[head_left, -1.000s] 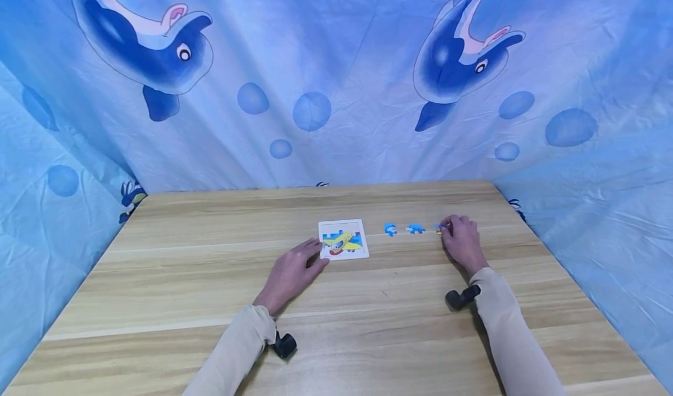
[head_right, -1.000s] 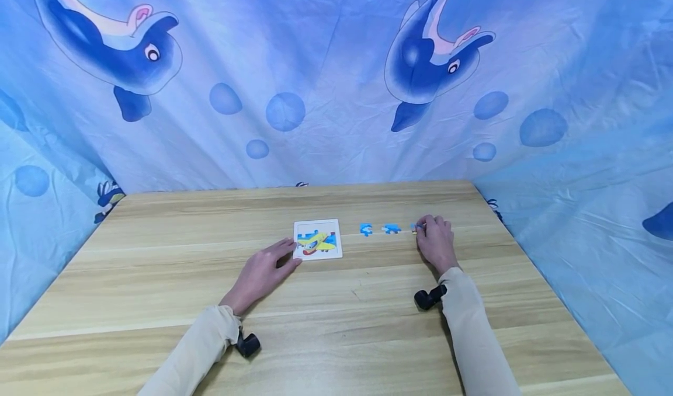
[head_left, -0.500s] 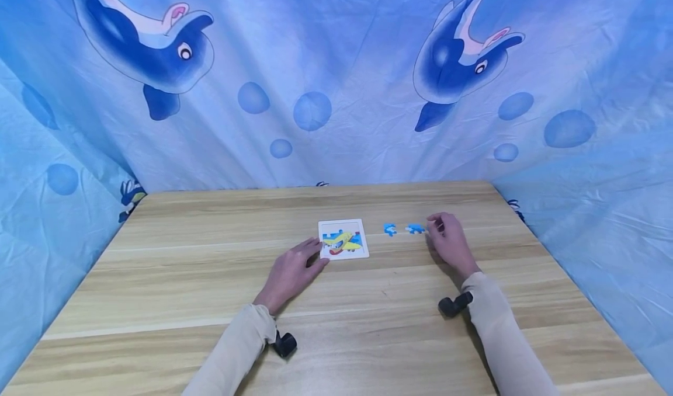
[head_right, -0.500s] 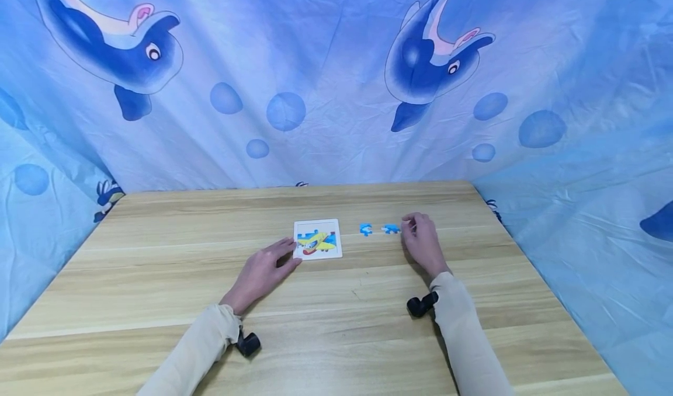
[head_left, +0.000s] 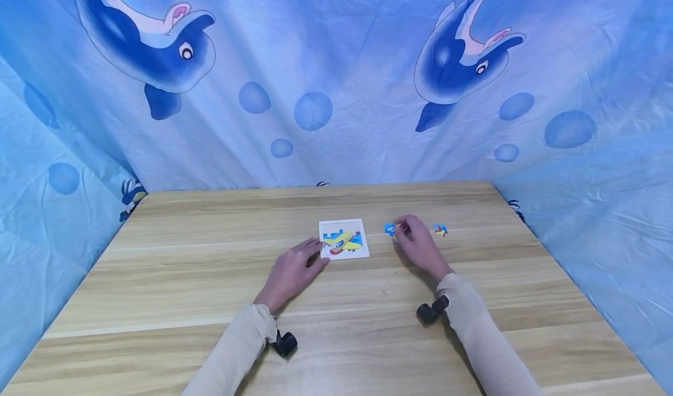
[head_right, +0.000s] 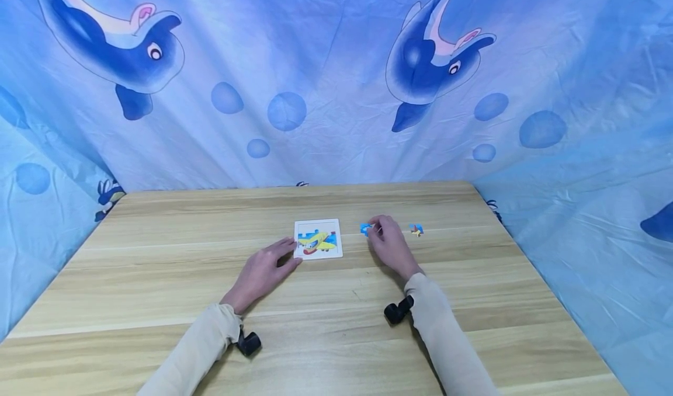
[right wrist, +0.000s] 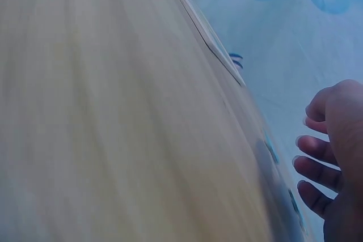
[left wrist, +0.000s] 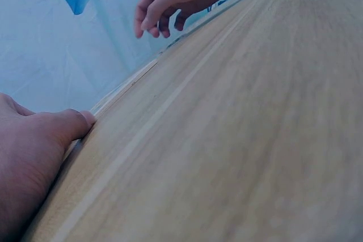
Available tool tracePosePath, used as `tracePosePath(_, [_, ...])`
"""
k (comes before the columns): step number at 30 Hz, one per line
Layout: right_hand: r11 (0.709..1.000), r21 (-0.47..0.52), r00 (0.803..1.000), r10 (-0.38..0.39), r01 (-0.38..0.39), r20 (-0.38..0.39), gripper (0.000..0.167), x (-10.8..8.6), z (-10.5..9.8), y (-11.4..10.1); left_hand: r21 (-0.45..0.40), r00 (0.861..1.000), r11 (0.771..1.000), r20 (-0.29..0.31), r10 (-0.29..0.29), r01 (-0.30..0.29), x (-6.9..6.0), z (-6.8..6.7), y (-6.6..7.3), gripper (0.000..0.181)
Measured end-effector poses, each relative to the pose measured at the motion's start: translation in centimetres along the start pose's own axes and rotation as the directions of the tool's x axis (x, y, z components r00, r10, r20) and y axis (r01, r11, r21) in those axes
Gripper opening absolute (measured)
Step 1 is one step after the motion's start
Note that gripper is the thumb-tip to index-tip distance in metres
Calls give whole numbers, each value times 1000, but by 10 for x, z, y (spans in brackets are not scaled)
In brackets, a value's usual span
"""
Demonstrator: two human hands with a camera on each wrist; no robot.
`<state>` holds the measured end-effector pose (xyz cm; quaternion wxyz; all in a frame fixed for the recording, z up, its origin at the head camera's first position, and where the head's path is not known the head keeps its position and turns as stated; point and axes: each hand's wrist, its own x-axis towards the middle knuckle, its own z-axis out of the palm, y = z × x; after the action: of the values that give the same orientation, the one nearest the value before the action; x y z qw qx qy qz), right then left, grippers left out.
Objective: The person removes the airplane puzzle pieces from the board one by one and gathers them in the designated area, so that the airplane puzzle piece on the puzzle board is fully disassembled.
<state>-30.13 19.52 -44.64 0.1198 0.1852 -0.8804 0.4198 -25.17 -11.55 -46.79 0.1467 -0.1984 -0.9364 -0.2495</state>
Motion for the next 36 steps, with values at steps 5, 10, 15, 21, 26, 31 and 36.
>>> tracePosePath(5, [1000,19,1000,3,-4,19,20,5,14,-9,6,1000,1000,0,-3,3,0,0,0,44])
tracePosePath(10, [999,33,999,-2,1,39,20,9,27,-17,2,1000,1000,2,-5,5,0,0,0,44])
tracePosePath(15, [999,45,998,-25,23,58,19,11,39,-24,-1,1000,1000,1,-4,4,0,-1,1,44])
tracePosePath(21, [999,36,995,-38,35,87,17,14,51,-33,0,1000,1000,-2,9,-9,0,-2,0,44])
tracePosePath(26, [999,31,993,-20,17,118,15,16,61,-40,12,1000,1000,-6,22,-22,1,-2,-1,44])
tracePosePath(31, [1000,10,990,-30,29,136,16,17,70,-47,12,1000,1000,-11,29,-29,1,-1,-1,43])
tracePosePath(36, [999,-18,988,-28,31,151,17,19,78,-52,15,999,999,-13,34,-34,1,-1,-1,43])
